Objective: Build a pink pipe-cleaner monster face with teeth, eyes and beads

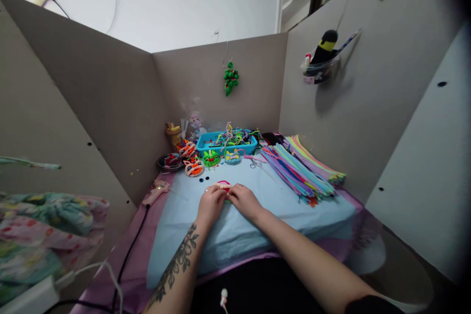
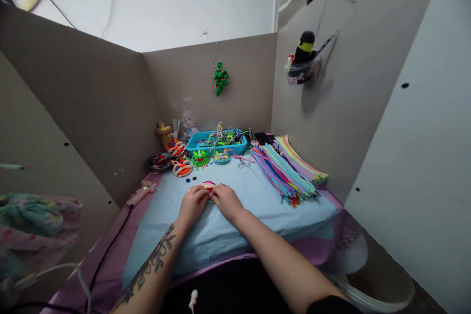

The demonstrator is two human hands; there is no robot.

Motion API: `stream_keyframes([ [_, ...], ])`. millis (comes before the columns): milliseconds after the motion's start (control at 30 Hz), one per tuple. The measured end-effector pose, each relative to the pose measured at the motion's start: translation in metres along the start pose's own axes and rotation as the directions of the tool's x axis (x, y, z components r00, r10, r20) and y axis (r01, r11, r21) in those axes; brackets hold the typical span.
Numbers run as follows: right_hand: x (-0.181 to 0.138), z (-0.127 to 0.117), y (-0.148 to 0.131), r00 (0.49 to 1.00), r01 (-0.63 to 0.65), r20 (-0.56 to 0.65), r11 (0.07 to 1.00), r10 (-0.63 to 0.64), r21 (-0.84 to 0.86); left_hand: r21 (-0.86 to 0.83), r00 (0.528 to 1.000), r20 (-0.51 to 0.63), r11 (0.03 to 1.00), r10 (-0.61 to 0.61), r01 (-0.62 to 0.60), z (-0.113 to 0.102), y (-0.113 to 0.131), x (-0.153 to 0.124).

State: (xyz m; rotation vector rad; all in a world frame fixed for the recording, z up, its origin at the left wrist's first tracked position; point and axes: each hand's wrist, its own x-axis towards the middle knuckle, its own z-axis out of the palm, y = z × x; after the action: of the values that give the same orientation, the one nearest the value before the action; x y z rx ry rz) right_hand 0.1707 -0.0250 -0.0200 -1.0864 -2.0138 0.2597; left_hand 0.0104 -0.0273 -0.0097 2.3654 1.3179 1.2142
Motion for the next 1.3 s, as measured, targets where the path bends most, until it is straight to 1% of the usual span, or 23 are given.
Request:
stream_keyframes([
  [233,0.001,0.006,0.001,0.998,-0.060,-0.027,0.998,0.061,0.029,0.030,1.000,-0.003,0.999,0.018,-0.018,0.000,0.000,0.000],
  [400,0.004,0.009,0.003,0.989,-0.139,-0.050,0.988,0.142,0.072,0.054,0.999,-0.006,0.997,0.049,-0.048,0.002,-0.002,0.000],
  [833,0.009,0.013,0.010,0.970,-0.234,-0.030,0.962,0.240,0.141,0.128,0.993,-0.014,0.985,0.120,-0.117,0.005,-0.006,-0.002],
  [1000,0.010,0.015,0.014,0.971,-0.235,-0.012,0.960,0.240,0.152,0.145,0.990,-0.014,0.980,0.140,-0.137,0.004,-0.006,-0.001],
  [1300,0.006,0.011,0.011,0.980,-0.185,-0.038,0.965,0.195,0.186,0.177,0.987,-0.045,0.973,0.157,-0.147,0.003,-0.002,-0.001],
])
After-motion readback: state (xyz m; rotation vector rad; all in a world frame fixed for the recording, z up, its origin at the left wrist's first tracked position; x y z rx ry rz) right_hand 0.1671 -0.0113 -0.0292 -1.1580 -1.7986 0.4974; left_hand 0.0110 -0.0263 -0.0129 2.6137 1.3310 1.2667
